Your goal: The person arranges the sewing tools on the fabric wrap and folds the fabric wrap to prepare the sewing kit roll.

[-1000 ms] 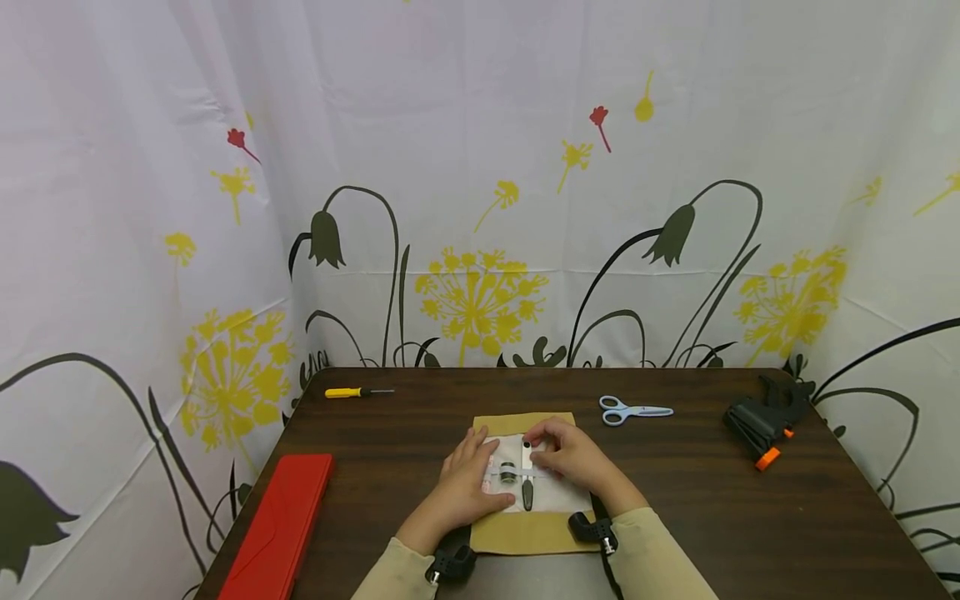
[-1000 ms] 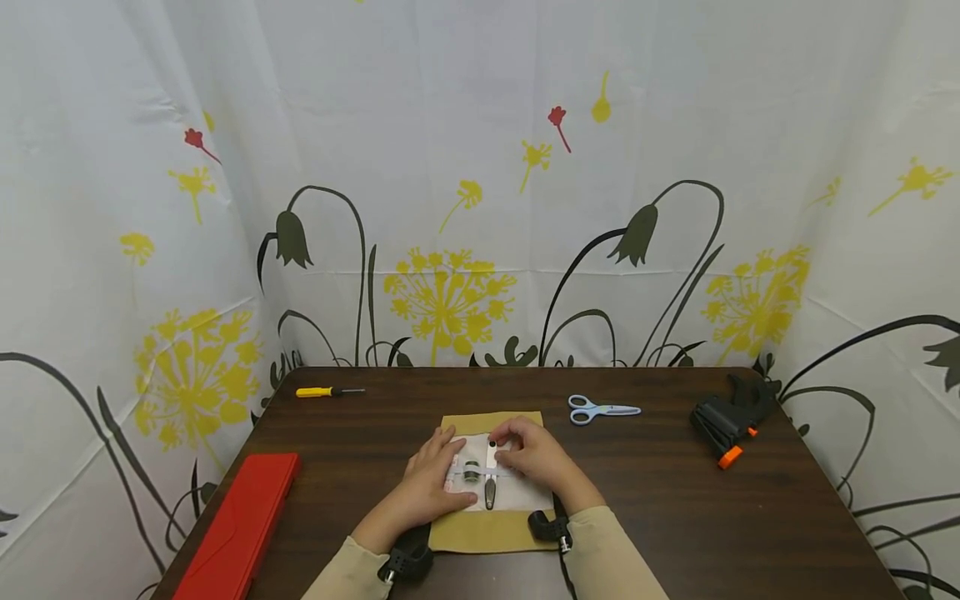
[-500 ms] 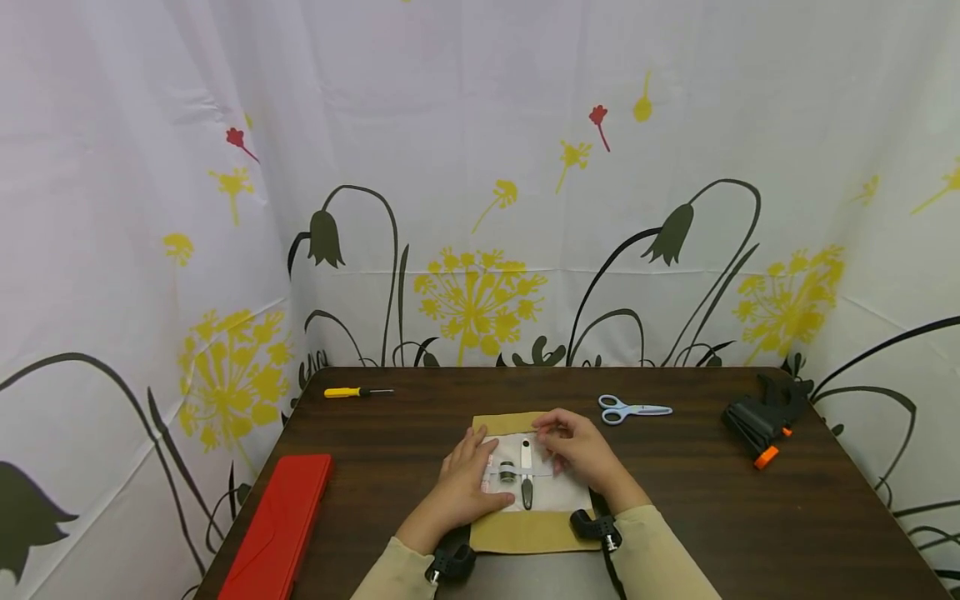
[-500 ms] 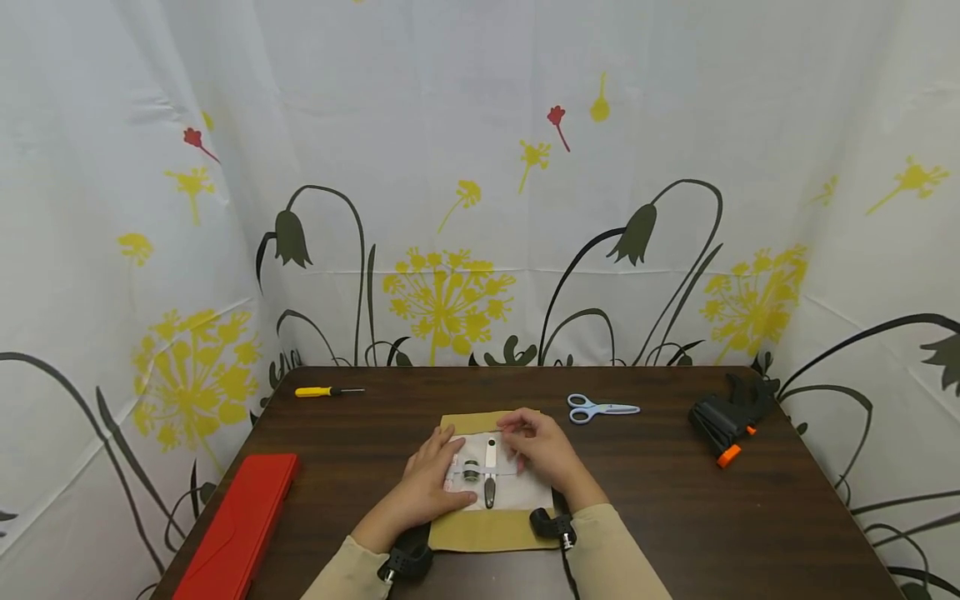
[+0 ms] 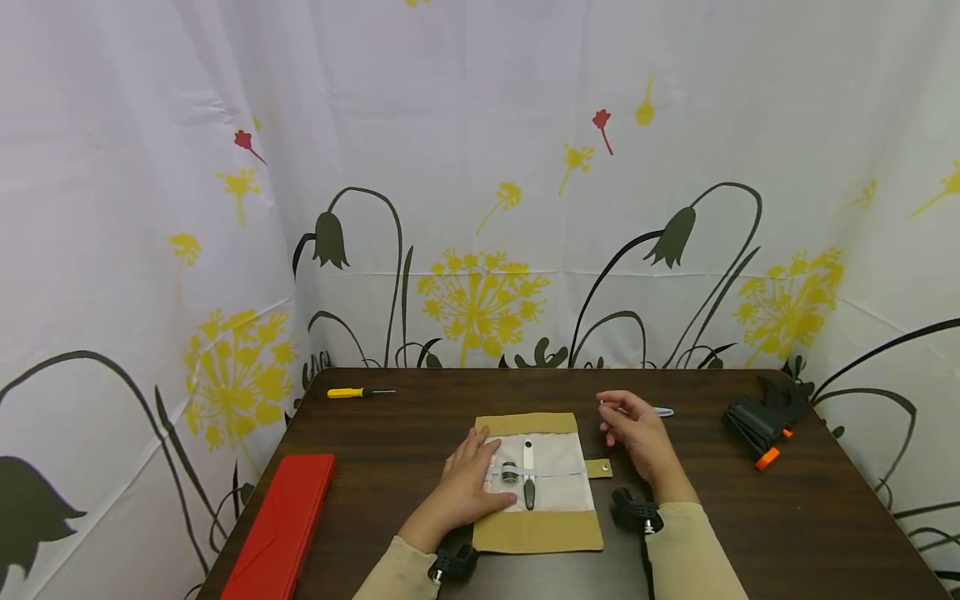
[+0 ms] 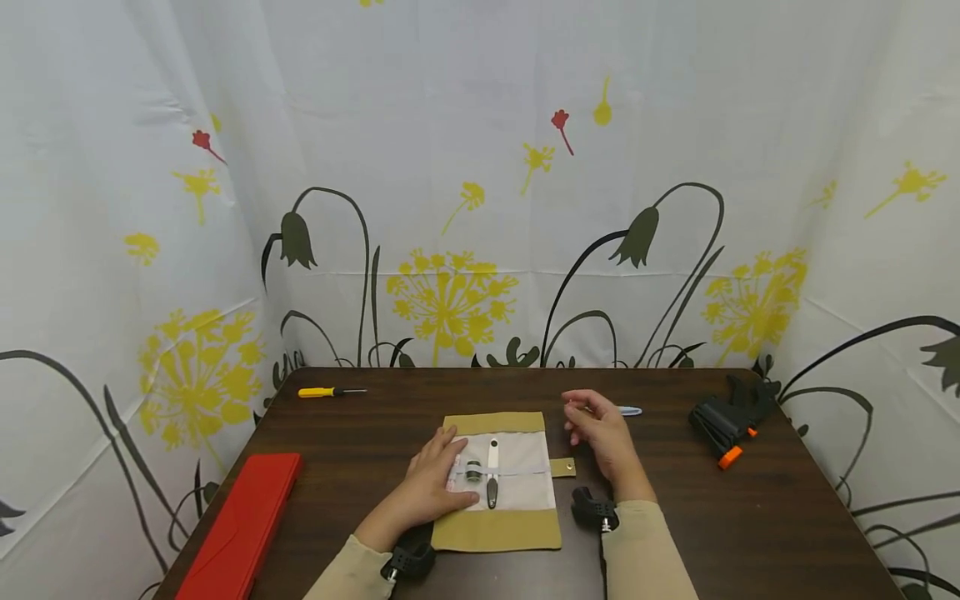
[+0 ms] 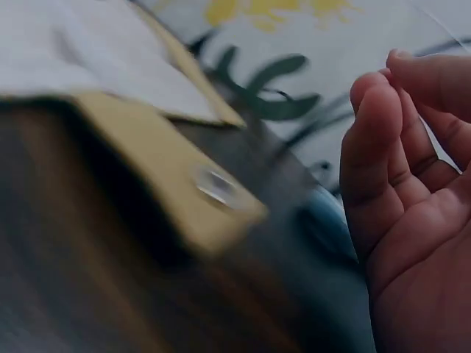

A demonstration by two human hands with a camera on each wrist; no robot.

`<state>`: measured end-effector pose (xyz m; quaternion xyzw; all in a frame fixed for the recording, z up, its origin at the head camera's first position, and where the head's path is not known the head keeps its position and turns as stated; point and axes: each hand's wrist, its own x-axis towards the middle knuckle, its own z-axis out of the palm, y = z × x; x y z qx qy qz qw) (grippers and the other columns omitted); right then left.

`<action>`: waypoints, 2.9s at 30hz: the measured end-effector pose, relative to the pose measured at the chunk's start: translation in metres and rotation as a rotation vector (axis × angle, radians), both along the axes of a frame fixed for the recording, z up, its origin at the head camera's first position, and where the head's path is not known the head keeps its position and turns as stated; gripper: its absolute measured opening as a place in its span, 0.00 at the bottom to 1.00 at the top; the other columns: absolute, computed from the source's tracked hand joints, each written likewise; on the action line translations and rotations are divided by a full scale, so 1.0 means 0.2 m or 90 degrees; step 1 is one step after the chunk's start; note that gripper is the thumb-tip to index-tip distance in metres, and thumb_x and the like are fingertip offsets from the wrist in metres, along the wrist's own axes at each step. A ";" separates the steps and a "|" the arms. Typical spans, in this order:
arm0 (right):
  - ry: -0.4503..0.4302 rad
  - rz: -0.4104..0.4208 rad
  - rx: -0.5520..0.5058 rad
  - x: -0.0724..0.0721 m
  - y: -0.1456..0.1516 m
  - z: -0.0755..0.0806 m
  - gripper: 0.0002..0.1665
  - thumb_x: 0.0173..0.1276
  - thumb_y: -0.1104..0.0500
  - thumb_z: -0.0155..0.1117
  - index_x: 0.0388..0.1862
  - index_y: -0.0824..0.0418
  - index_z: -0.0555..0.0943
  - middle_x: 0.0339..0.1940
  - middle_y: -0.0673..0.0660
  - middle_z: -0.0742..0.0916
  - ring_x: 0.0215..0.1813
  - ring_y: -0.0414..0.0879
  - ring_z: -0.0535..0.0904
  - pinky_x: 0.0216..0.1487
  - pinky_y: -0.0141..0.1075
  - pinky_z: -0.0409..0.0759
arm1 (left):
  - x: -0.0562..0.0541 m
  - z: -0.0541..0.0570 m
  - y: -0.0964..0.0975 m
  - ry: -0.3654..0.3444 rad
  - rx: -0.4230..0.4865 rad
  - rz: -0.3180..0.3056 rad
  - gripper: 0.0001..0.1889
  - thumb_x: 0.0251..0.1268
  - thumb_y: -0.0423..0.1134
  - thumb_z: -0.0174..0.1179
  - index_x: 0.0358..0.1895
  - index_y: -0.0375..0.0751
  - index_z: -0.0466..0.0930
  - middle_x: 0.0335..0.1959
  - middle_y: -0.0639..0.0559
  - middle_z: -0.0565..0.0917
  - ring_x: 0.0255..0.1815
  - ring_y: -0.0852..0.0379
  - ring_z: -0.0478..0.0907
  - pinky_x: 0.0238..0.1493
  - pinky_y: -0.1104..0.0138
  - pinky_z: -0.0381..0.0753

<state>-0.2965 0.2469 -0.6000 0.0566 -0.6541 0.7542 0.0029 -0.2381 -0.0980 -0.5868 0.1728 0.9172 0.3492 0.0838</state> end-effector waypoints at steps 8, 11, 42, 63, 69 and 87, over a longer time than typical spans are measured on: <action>0.038 -0.217 0.161 0.04 0.21 0.06 0.19 0.79 0.63 0.69 0.64 0.71 0.83 0.41 0.49 0.88 0.40 0.36 0.81 0.41 0.28 0.81 | -0.01 0.00 0.01 -0.005 -0.007 -0.004 0.51 0.60 0.55 0.80 0.84 0.40 0.66 0.91 0.39 0.53 0.93 0.34 0.42 0.85 0.29 0.46; 0.048 -0.258 0.226 0.04 0.23 0.06 0.17 0.79 0.61 0.71 0.61 0.66 0.86 0.43 0.51 0.88 0.44 0.34 0.80 0.44 0.25 0.78 | -0.01 0.01 0.01 -0.007 -0.008 -0.004 0.52 0.60 0.56 0.80 0.84 0.40 0.65 0.91 0.39 0.52 0.93 0.34 0.42 0.85 0.29 0.45; 0.033 -0.087 0.478 -0.01 0.20 0.01 0.35 0.76 0.58 0.73 0.77 0.70 0.74 0.83 0.78 0.69 0.90 0.76 0.46 0.87 0.72 0.34 | 0.01 0.01 0.00 0.001 0.000 -0.003 0.51 0.60 0.52 0.80 0.83 0.38 0.66 0.91 0.38 0.53 0.92 0.32 0.43 0.84 0.29 0.45; 0.060 -0.142 0.534 0.00 0.16 0.00 0.36 0.67 0.67 0.79 0.73 0.68 0.79 0.62 0.73 0.78 0.72 0.72 0.67 0.85 0.67 0.52 | 0.01 0.01 0.00 -0.002 -0.011 0.000 0.52 0.60 0.55 0.80 0.84 0.40 0.65 0.91 0.39 0.53 0.93 0.34 0.42 0.85 0.30 0.45; 0.069 -0.186 0.540 0.00 0.15 0.00 0.29 0.66 0.65 0.81 0.64 0.61 0.82 0.53 0.65 0.82 0.57 0.62 0.74 0.60 0.56 0.60 | 0.01 0.02 0.00 -0.004 -0.007 0.001 0.51 0.60 0.55 0.80 0.84 0.40 0.66 0.91 0.38 0.53 0.93 0.34 0.42 0.85 0.30 0.45; 0.136 -0.342 0.177 0.01 0.09 0.06 0.16 0.69 0.67 0.79 0.50 0.71 0.83 0.35 0.49 0.84 0.37 0.35 0.80 0.37 0.22 0.79 | 0.00 0.02 -0.01 -0.002 -0.022 -0.017 0.63 0.51 0.63 0.84 0.86 0.40 0.60 0.92 0.40 0.52 0.93 0.35 0.42 0.85 0.30 0.46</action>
